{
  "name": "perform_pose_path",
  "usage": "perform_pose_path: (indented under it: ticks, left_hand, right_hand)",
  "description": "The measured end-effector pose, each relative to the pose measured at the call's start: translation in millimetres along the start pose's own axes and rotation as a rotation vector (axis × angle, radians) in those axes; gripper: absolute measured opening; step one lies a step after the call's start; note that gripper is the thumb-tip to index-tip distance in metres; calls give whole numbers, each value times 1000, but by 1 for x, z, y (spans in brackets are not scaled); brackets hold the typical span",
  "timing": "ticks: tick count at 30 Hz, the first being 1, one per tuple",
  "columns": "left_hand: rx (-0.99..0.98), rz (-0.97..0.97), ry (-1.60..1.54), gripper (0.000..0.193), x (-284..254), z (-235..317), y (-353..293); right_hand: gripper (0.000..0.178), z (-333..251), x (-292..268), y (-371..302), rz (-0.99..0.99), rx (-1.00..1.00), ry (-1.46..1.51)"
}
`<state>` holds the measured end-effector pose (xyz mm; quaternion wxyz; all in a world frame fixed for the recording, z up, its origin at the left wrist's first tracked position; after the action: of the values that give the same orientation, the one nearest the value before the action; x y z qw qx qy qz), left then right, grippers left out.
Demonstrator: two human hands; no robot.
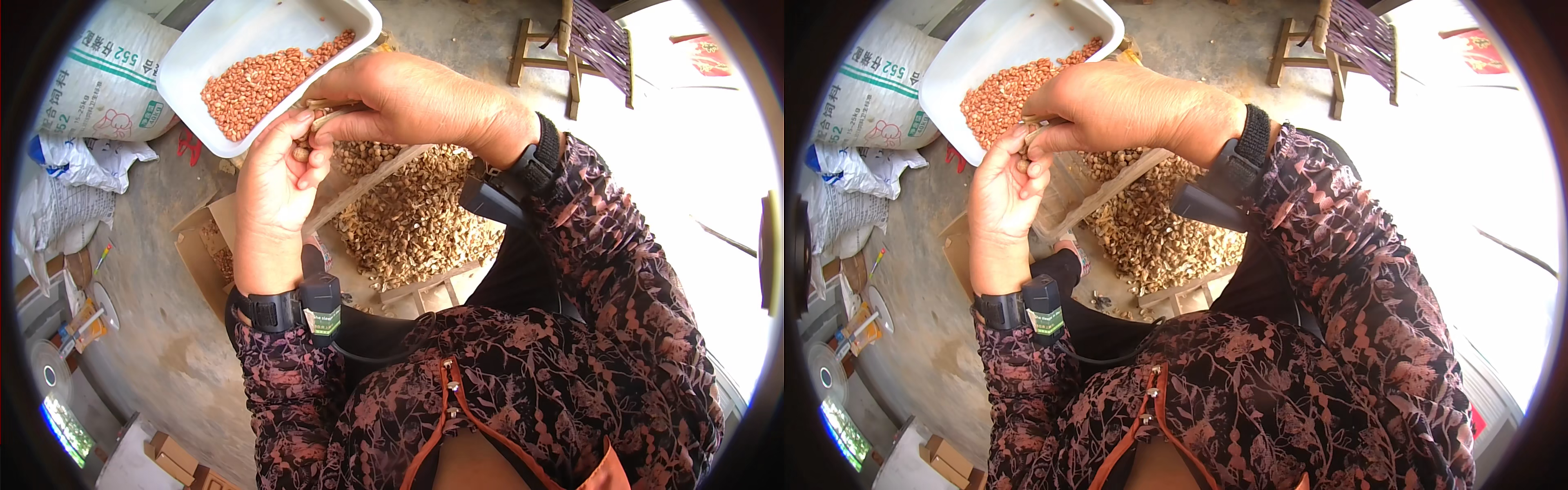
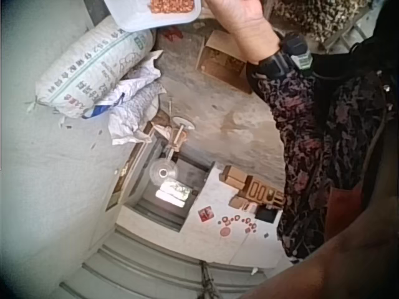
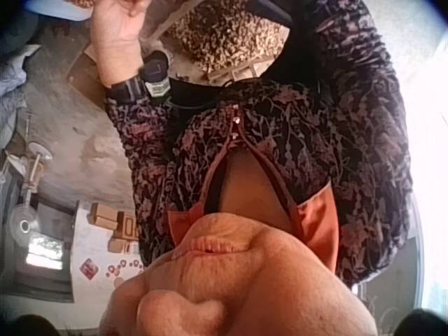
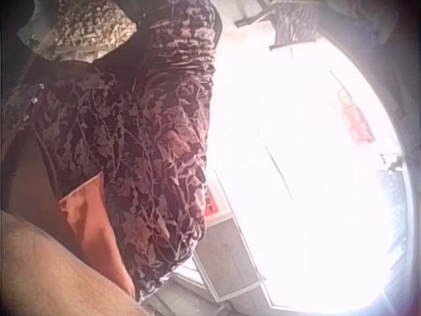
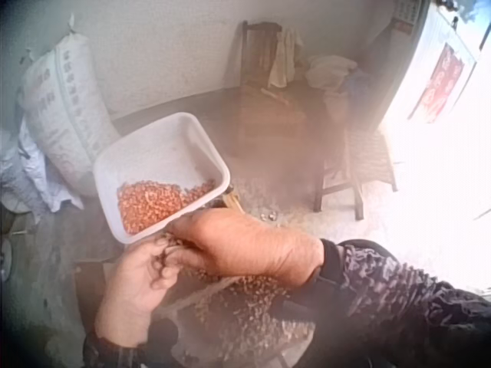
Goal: The person shells peanuts by hand, using a small wooden tool to assist in prying open the shells, and places the shelled peanuts into a white plastic tray while discarding the shells onto a pile on the floor.
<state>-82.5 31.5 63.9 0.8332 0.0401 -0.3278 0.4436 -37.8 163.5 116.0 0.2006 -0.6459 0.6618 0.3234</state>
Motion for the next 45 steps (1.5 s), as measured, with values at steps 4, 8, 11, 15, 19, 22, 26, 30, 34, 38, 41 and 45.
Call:
perform_pose_path:
  ticks: [4, 8, 11, 15, 19, 22, 26, 30, 34, 38, 41, 45]
  left_hand:
    - [25, 19, -89, 18, 1, 0, 0]
    - [20, -52, -204, 17, 10, 3, -2]
    - [18, -42, -203, 16, 12, 2, -4]
    - [36, -100, -167, 17, 13, 0, -5]
    - [76, -41, -80, 21, 8, 5, -4]
    - [80, -51, -94, 21, 7, 6, -3]
    - [74, -73, -109, 21, 6, 7, -1]
    - [108, 10, -30, 22, -7, 10, 8]
    - [325, 182, 193, 26, -39, 58, 44]
    - [400, 252, 126, 28, -75, 98, 67]
    - [552, 313, 203, 31, -85, 111, 65]
    - [343, 179, 105, 39, -82, 84, 59]
  right_hand:
    - [27, 0, -1, 2, -38, 57, 136]
    - [24, 6, -2, 5, 33, 86, 358]
    - [24, 9, -1, 6, 32, 120, 441]
    - [24, 10, 0, 6, 67, 113, 448]
    - [26, 7, -1, 7, 83, 73, 257]
    - [28, 6, -3, 7, 106, 108, 215]
    - [27, 9, -5, 7, 83, 206, 372]
    - [28, 13, -1, 6, 18, 196, 505]
    - [28, -2, 7, 2, -208, 202, 333]
    - [21, -13, 16, -1, -376, 160, 351]
    - [19, -10, 21, -4, -451, 197, 393]
    - [20, -5, 33, -11, -621, 199, 381]
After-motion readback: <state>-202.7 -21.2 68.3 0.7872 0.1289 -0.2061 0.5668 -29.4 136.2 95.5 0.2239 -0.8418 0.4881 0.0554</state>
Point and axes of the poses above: each hand's wrist, its own y-axis towards the middle knuckle, its own x-axis out of the palm, z = x × y, the point moved 6 cm from there along y, towards the middle knuckle, and after that the axes turned 15 degrees about x, right-handed, at the moved point
